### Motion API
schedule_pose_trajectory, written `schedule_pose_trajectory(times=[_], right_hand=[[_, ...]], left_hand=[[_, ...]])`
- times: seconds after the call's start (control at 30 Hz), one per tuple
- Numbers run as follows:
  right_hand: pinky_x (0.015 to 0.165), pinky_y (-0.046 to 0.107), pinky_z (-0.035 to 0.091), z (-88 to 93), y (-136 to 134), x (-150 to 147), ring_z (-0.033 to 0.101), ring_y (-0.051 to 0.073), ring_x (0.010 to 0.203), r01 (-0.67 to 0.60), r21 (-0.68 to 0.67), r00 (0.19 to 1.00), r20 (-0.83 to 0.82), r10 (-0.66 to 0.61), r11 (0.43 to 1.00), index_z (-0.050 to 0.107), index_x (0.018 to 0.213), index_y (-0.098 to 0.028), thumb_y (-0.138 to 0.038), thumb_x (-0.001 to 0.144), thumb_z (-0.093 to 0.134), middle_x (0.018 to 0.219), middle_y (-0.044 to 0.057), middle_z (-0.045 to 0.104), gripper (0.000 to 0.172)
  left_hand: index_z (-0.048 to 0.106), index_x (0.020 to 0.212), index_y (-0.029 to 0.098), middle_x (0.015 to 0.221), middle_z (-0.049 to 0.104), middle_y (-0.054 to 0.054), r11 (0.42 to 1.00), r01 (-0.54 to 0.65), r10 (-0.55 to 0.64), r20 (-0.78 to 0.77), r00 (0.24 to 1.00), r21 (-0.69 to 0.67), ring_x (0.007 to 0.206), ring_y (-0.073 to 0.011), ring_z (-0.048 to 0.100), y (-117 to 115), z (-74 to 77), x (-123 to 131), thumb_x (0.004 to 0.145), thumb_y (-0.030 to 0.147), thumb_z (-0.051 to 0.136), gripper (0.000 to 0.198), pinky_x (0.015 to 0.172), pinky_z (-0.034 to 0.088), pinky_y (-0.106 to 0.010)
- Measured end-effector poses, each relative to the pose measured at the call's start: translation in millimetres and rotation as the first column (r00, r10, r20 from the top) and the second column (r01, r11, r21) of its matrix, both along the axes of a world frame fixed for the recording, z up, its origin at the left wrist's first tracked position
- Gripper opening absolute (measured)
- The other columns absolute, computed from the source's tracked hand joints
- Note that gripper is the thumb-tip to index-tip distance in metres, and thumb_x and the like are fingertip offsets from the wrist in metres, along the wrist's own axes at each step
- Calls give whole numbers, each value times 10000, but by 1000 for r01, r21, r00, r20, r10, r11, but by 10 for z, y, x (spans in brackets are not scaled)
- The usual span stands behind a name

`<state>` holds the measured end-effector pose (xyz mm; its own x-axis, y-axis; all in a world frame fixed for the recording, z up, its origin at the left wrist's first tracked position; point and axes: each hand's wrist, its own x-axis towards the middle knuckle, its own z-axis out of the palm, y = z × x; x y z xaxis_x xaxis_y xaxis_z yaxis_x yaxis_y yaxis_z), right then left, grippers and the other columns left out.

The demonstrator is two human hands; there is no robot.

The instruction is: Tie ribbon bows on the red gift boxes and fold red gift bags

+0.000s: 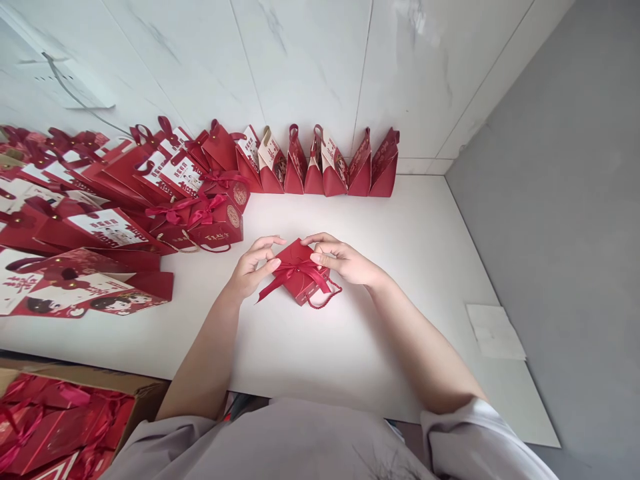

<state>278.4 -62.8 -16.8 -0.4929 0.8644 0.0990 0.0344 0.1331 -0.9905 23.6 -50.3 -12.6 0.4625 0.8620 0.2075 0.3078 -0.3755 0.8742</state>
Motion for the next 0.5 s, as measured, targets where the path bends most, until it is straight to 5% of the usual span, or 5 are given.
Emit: schedule_pose_trajectory(times=[0.27, 0.5], right_hand=[[1040, 409, 433, -4, 10, 42, 421, 267, 1371, 10, -37, 1000, 7, -9, 999, 716, 784, -218, -477, 928, 571, 1469, 49, 462, 331], [1020, 445, 440, -18, 6, 13, 538, 263, 1237, 6, -42, 1000, 2, -6, 999, 651, 715, -192, -457, 919, 592, 1435, 59, 476, 339]], left_hand=[[588, 640, 169, 1312, 553, -91, 979, 43, -9, 170, 985, -199, 1182, -259, 554, -2, -69, 62, 908, 404, 564, 358, 1004, 433, -396], [479, 551, 174, 1288, 585, -80, 988, -34, 50, 101, 994, -149, 1199, -244, 542, -22, -55, 108, 906, 404, 561, 431, 1029, 406, -384]])
